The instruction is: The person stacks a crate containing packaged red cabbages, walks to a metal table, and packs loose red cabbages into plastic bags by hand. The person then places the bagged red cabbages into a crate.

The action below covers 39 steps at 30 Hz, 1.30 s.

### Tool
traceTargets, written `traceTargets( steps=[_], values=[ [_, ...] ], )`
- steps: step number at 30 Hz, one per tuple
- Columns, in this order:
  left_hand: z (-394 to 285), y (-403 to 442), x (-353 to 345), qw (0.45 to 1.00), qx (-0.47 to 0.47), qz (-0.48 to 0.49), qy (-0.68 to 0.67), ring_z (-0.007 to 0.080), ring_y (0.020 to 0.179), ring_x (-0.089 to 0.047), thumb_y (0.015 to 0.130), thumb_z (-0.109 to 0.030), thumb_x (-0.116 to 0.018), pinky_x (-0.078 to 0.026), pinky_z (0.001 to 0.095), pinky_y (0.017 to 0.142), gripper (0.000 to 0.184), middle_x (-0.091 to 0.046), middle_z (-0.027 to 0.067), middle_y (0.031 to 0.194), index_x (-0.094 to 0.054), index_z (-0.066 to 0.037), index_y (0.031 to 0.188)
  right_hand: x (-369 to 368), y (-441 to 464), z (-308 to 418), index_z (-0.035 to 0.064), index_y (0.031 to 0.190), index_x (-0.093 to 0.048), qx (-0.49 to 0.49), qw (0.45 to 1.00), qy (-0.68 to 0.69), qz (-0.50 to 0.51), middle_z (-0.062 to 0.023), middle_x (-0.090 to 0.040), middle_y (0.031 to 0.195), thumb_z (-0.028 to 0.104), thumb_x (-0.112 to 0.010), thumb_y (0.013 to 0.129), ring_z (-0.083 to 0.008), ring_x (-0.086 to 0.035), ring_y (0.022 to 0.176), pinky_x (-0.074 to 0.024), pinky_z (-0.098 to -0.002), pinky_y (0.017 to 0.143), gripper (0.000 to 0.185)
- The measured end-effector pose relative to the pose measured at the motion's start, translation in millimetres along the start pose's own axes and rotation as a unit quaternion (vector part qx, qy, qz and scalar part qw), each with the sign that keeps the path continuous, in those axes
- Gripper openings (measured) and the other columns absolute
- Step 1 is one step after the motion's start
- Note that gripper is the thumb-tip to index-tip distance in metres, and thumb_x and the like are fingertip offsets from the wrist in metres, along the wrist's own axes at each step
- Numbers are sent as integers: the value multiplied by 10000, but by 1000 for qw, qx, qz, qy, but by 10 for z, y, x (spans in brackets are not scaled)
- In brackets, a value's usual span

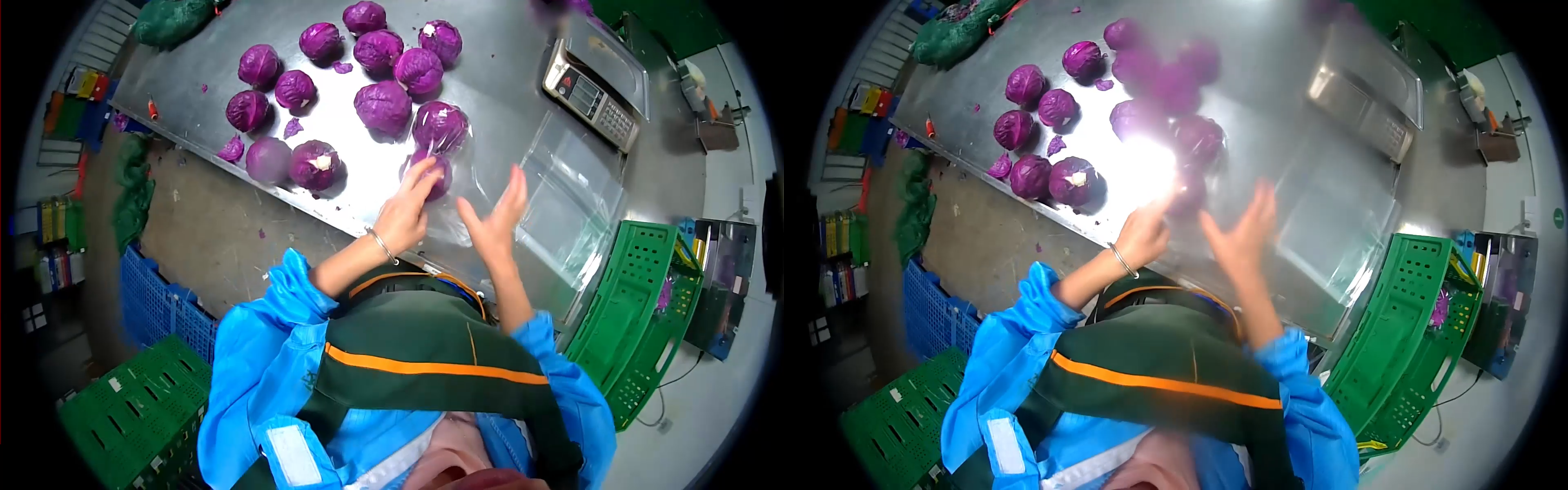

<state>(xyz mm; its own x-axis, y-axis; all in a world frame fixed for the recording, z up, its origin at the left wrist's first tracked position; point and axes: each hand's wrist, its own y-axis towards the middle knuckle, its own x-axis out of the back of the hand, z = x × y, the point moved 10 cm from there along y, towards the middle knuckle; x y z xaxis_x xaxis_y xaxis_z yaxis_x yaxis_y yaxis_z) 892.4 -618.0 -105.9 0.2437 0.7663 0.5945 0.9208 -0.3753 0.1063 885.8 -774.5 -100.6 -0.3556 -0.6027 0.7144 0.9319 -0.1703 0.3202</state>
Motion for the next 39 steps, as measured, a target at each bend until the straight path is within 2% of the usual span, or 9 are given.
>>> traceTargets(
  steps=[7, 10, 14, 18, 21, 23, 26, 30, 39],
  values=[
    [581, -699, 30, 946, 115, -299, 55, 410, 1009, -478, 763, -86, -604, -416, 406, 837, 411, -408, 286, 1167, -444, 81, 1103, -863, -438, -740, -11, 1287, -398, -183, 947, 140, 225, -223, -558, 1121, 305, -591, 825, -346, -580, 964, -466, -382, 811, 592],
    [942, -597, -202, 945, 259, -193, -56, 394, 951, -532, 850, -211, -560, -438, 409, 797, 365, -511, 253, 1058, -483, 20, 1123, -784, -205, -727, 35, 1227, -483, -43, 990, 55, 126, -91, -630, 836, 218, -562, 856, -152, -577, 592, -472, -270, 564, 422],
    [707, 476, 288, 976, 140, -160, -52, 352, 757, -617, 886, -178, -486, -483, 399, 693, 236, -637, 168, 817, -561, -51, 1070, -442, 497, -1018, 9, 958, -571, -294, 865, 391, 111, -17, -570, 659, 243, -510, 909, -87, -514, 488, -393, -212, 413, 247],
    [-32, 1084, 800, 992, 59, -83, -68, 300, 823, -636, 848, -168, -523, -489, 365, 738, 216, -651, 163, 852, -639, -25, 962, 842, 1072, -622, 13, 936, -539, -227, 776, 587, 33, 22, -454, 581, 133, -494, 874, -64, -402, 440, -327, -214, 379, 143],
    [-202, 1173, 662, 992, 56, -2, -110, 243, 770, -649, 853, -159, -506, -493, 342, 693, 229, -653, 164, 819, -631, -10, 973, 1433, 812, -403, 15, 1034, -522, -189, 852, 488, -22, 6, -495, 681, 146, -510, 869, -77, -487, 581, -416, -231, 486, 211],
    [-277, 1457, 617, 991, 18, -11, -130, 246, 695, -647, 842, -158, -505, -492, 338, 652, 224, -644, 174, 763, -640, -9, 941, 850, 797, -58, 3, 1279, -366, -108, 922, 364, 69, -167, -488, 1182, 261, -637, 813, -229, -527, 1017, -434, -362, 891, 597],
    [-363, 1410, 208, 988, -152, -13, -10, 229, 596, -629, 827, -152, -518, -488, 320, 597, 210, -625, 160, 674, -641, -3, 909, -121, 162, -217, 41, 1414, -18, -141, 971, 140, 136, -248, -169, 1406, 293, -767, 656, -371, -148, 1337, -173, -447, 1088, 1095],
    [-476, 1449, 448, 982, 43, 59, -177, 139, 526, -598, 841, -111, -500, -466, 286, 512, 207, -596, 100, 593, -608, 11, 967, -231, -60, -1222, -18, 1344, -266, -268, 941, 128, 163, -191, -541, 1095, 202, -688, 748, -228, -616, 791, -520, -292, 599, 762],
    [480, 1042, 540, 989, 110, -18, -98, 105, 457, -536, 893, -198, -526, -415, 265, 463, 246, -549, 64, 529, -616, -34, 1052, 373, 675, -728, 10, 989, -595, -267, 931, 241, 60, -56, -571, 620, 201, -579, 863, -98, -539, 479, -427, -246, 387, 229]
  ],
)
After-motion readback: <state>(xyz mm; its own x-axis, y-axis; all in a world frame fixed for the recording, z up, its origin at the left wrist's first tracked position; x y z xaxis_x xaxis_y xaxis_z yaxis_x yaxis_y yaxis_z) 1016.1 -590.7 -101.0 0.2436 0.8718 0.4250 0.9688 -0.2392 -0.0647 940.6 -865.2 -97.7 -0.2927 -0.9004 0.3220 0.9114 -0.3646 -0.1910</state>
